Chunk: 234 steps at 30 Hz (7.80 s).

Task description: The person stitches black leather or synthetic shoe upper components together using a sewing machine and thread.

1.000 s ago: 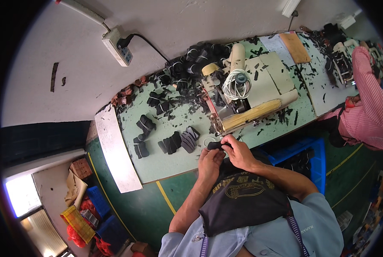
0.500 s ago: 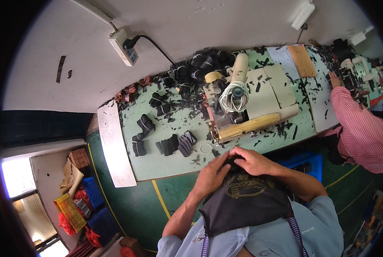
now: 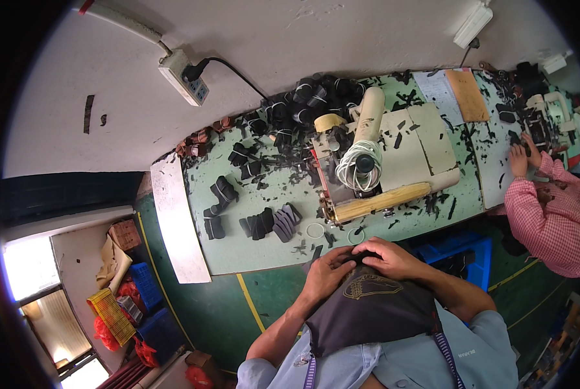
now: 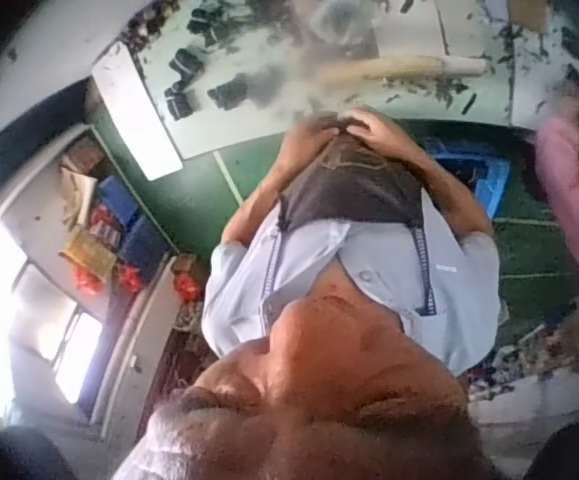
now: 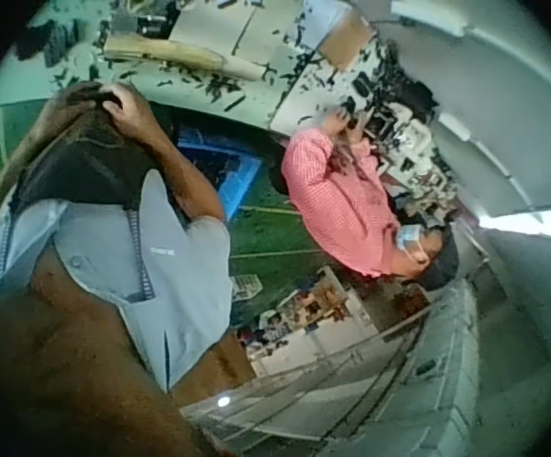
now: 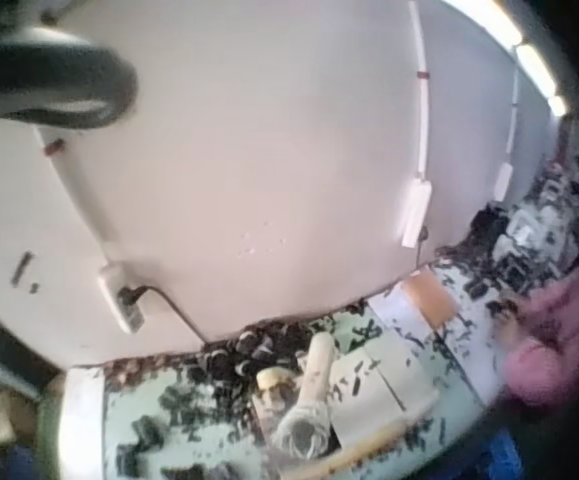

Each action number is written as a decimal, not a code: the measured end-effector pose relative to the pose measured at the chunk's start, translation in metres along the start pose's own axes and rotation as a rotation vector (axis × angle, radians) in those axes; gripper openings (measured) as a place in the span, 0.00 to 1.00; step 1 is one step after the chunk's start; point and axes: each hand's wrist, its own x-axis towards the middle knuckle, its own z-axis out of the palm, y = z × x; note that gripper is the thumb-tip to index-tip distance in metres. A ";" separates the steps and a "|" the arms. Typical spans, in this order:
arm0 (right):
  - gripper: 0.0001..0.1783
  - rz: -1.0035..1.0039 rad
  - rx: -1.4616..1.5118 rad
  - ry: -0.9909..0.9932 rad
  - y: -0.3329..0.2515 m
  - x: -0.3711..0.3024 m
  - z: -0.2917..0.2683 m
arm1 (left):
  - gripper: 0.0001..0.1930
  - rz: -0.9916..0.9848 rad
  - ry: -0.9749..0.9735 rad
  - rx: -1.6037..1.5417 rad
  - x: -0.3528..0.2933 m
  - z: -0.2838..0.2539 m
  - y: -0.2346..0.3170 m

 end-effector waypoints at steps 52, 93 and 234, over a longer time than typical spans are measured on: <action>0.08 0.065 -0.346 0.488 0.003 0.054 -0.076 | 0.14 -0.167 -0.131 0.127 0.120 -0.087 0.060; 0.10 -0.054 -0.263 0.472 -0.001 0.051 -0.077 | 0.13 -0.040 -0.019 0.312 0.132 -0.066 0.069; 0.10 -0.038 -0.381 0.603 -0.002 0.049 -0.052 | 0.18 0.131 0.192 0.444 0.119 -0.049 0.048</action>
